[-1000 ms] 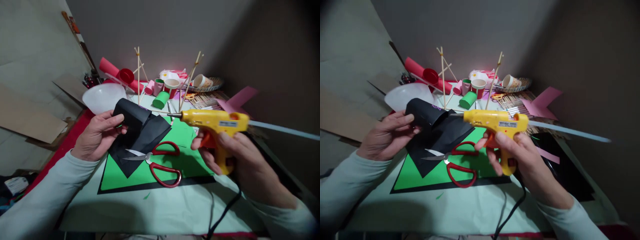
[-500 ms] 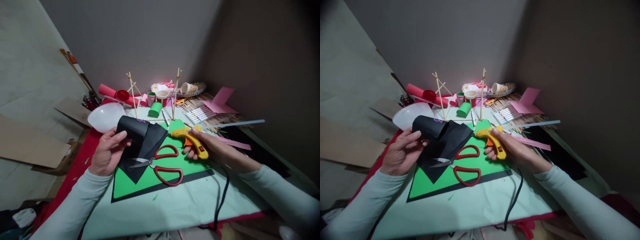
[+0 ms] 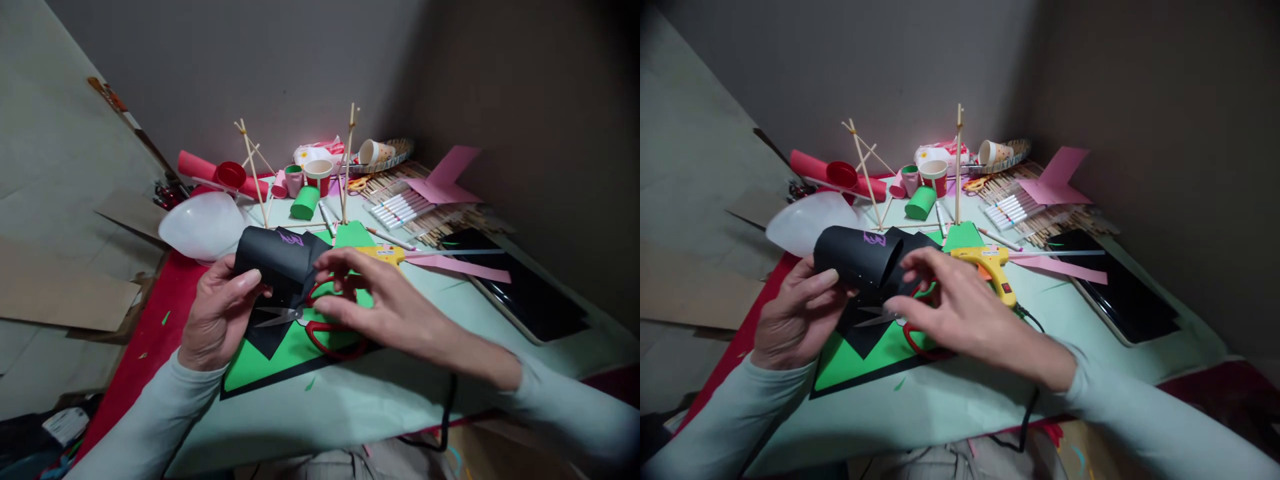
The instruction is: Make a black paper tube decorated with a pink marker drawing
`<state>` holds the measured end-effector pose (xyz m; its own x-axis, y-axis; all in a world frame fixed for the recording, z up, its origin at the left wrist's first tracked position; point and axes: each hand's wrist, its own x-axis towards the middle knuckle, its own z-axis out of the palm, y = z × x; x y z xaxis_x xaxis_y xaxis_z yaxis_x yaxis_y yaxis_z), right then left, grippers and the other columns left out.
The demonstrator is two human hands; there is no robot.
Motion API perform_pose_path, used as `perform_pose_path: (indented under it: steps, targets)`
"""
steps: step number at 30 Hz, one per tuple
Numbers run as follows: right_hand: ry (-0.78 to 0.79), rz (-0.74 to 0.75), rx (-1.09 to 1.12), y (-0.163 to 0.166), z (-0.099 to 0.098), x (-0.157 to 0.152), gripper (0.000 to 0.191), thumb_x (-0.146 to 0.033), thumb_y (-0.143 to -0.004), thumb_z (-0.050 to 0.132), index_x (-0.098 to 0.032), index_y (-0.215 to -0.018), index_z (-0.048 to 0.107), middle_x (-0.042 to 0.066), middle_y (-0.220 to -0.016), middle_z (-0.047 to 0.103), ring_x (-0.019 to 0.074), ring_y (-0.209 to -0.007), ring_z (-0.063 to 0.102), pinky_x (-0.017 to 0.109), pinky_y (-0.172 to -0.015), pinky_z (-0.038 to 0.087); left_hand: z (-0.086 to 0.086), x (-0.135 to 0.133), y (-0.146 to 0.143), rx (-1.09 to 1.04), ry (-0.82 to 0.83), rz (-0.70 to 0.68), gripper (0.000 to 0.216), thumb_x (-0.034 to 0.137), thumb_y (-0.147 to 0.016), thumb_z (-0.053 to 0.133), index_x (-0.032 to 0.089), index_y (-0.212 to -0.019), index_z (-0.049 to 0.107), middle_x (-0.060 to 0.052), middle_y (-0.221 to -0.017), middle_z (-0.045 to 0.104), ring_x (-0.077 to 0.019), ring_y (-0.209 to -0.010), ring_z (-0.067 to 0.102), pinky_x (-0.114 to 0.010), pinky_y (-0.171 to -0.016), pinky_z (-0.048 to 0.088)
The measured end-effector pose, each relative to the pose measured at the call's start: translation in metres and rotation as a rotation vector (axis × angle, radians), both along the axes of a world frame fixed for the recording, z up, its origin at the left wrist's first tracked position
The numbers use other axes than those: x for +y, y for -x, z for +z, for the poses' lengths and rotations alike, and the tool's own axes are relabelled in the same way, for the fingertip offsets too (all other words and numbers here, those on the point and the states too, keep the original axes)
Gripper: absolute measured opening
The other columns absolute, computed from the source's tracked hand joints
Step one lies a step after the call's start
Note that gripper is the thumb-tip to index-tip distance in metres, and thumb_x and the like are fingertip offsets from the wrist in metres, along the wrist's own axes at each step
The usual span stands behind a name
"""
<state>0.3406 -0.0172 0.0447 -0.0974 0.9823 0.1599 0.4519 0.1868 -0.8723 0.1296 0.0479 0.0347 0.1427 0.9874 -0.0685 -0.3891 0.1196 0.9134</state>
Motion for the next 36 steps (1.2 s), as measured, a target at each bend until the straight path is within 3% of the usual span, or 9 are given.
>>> perform_pose_path:
  steps: [3, 8, 14, 23, 30, 36]
  targets:
    - [0.068, 0.025, 0.221, 0.022, -0.004, 0.008, 0.031, -0.038, -0.083, 0.075, -0.021, -0.103, 0.059, 0.002, -0.098, 0.065, 0.0145, -0.08, 0.059, 0.026, -0.067, 0.047, -0.003, 0.0, -0.002, -0.012, -0.001, 0.014, 0.028, 0.019, -0.05, 0.095, 0.02, -0.073, 0.079, 0.002, -0.073, 0.075, -0.0102, -0.062, 0.065, -0.018, -0.058, 0.058]
    - [-0.016, -0.055, 0.281, 0.028, -0.009, 0.013, 0.025, -0.029, -0.08, 0.074, -0.02, -0.094, 0.055, 0.001, -0.096, 0.059, 0.0136, -0.082, 0.055, 0.026, -0.068, 0.043, -0.006, 0.0, -0.005, -0.02, -0.028, 0.021, 0.026, 0.02, -0.054, 0.095, 0.02, -0.072, 0.077, 0.003, -0.07, 0.073, -0.0095, -0.06, 0.064, -0.018, -0.058, 0.057]
    - [0.078, -0.064, 0.486, 0.034, -0.009, 0.011, 0.018, -0.025, -0.078, 0.066, -0.019, -0.091, 0.055, -0.006, -0.072, 0.047, 0.009, -0.059, 0.046, 0.023, -0.052, 0.037, -0.01, -0.004, -0.008, 0.049, -0.014, -0.022, 0.022, 0.022, -0.055, 0.094, 0.023, -0.07, 0.078, 0.002, -0.069, 0.071, -0.0118, -0.061, 0.063, -0.023, -0.061, 0.057]
    - [0.117, -0.118, 0.507, 0.033, -0.019, 0.01, 0.012, -0.028, -0.077, 0.063, -0.018, -0.08, 0.055, -0.007, -0.065, 0.043, 0.008, -0.055, 0.04, 0.022, -0.049, 0.035, -0.013, -0.007, -0.009, 0.109, -0.027, -0.097, 0.016, 0.024, -0.064, 0.092, 0.024, -0.067, 0.076, 0.002, -0.069, 0.067, -0.0113, -0.061, 0.061, -0.023, -0.061, 0.056]
    - [0.16, -0.113, 0.528, 0.032, -0.019, 0.012, 0.013, -0.029, -0.074, 0.06, -0.019, -0.073, 0.051, -0.007, -0.063, 0.041, 0.0077, -0.056, 0.038, 0.022, -0.049, 0.033, -0.02, -0.008, -0.004, 0.168, -0.014, -0.181, 0.021, 0.027, -0.071, 0.089, 0.023, -0.091, 0.082, 0.001, -0.072, 0.07, -0.01, -0.061, 0.063, -0.019, -0.062, 0.056]
    - [0.148, -0.157, 0.4, 0.032, -0.016, 0.012, 0.013, -0.031, -0.07, 0.056, -0.02, -0.071, 0.05, -0.006, -0.063, 0.04, 0.0083, -0.056, 0.037, 0.024, -0.05, 0.032, -0.018, -0.007, -0.004, 0.166, -0.002, -0.196, 0.029, 0.024, -0.071, 0.09, 0.024, -0.1, 0.083, -0.002, -0.099, 0.08, -0.0171, -0.09, 0.073, -0.025, -0.085, 0.061]
